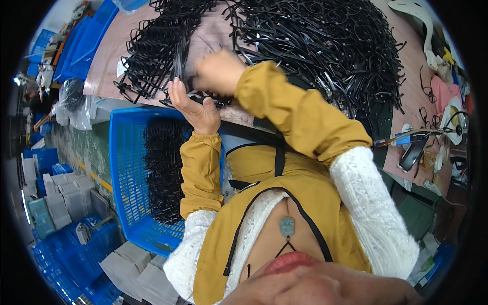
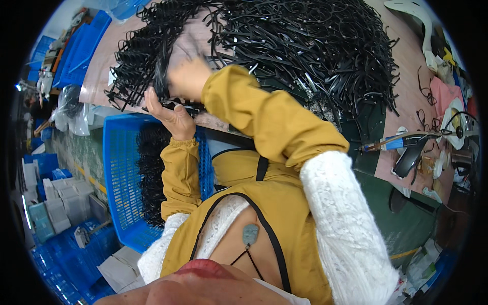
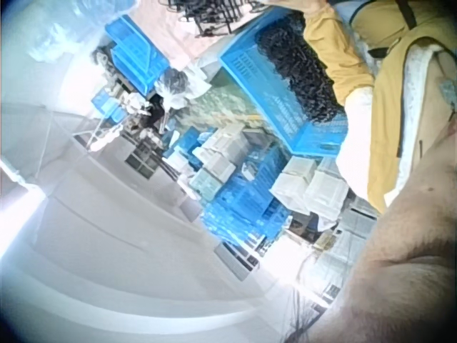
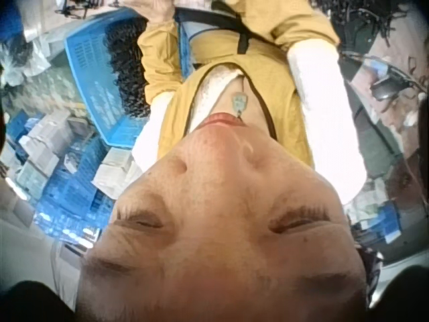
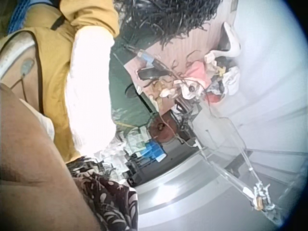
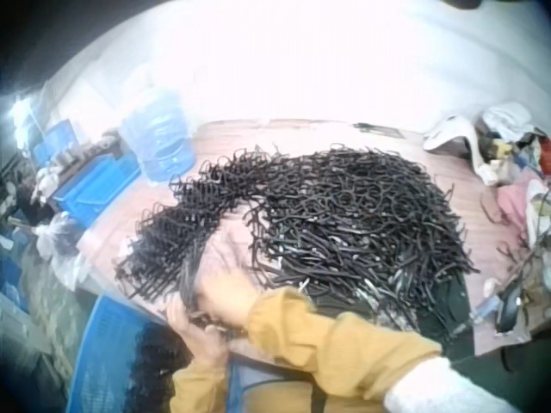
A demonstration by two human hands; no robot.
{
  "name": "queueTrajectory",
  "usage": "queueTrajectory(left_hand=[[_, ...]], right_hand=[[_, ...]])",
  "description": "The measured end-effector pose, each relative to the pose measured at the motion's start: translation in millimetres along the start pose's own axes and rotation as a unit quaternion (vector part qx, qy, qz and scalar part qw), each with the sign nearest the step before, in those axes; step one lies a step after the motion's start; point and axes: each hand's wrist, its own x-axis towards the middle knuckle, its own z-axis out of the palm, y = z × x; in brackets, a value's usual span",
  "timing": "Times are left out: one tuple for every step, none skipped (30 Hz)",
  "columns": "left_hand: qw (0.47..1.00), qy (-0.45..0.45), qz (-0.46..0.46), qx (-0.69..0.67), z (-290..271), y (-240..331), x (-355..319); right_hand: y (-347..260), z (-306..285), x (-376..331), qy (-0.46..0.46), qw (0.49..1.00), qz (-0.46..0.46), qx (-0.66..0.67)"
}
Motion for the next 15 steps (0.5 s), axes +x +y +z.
queueTrajectory(left_hand=[[1.000,-0.017,-0.007,0.000,0.9,0.3,0.6],[0.997,-0.067,-0.029,0.014,-1.0,0.6,1.6],[0.993,-0.118,-0.025,0.021,-2.6,1.5,3.6],[0.988,-0.150,-0.039,0.018,-6.1,2.4,6.3],[0.987,-0.154,-0.040,0.028,-7.6,3.9,10.5],[0.986,-0.166,-0.025,0.020,-11.1,6.1,15.0],[0.979,-0.194,-0.050,0.034,-13.8,9.5,20.4],[0.973,-0.222,-0.045,0.043,-16.4,13.9,26.4],[0.971,-0.226,-0.071,0.027,-18.5,20.0,32.8],[0.969,-0.235,-0.072,0.005,-22.0,26.8,40.2],[0.952,-0.271,-0.137,0.036,-23.0,35.6,47.8],[0.944,-0.269,-0.187,0.039,-19.2,44.4,58.3],[0.957,-0.232,-0.171,-0.028,-11.6,55.0,67.9],[0.961,-0.189,-0.179,-0.089,1.9,67.2,77.3],[0.954,-0.180,-0.181,-0.157,25.1,77.7,89.4]], right_hand=[[-5.4,15.3,-2.3,-0.076,0.997,-0.028,0.007],[-5.4,21.9,3.3,-0.098,0.995,0.000,0.011],[-9.4,22.5,2.7,-0.095,0.995,-0.005,0.033],[-8.7,15.9,0.1,-0.112,0.993,0.023,0.031],[-9.3,6.3,-5.8,-0.093,0.995,0.000,0.047],[-13.3,-3.8,-15.1,-0.074,0.997,0.007,0.031],[-19.1,-12.8,-33.5,-0.020,1.000,0.013,0.010],[-20.1,-23.3,-56.0,0.111,0.994,-0.014,0.012],[-18.3,-34.3,-93.0,0.176,0.978,-0.028,0.107],[-15.2,-45.1,-135.9,0.221,0.962,-0.020,0.160],[-13.6,-57.9,-187.9,0.200,0.965,0.029,0.169],[-8.8,-67.8,-235.5,0.253,0.947,0.031,0.194],[-10.4,-78.9,-287.8,0.274,0.940,0.086,0.187],[-12.8,-85.1,-332.6,0.310,0.928,0.142,0.149],[-19.6,-92.7,-374.4,0.315,0.910,0.235,0.132]])
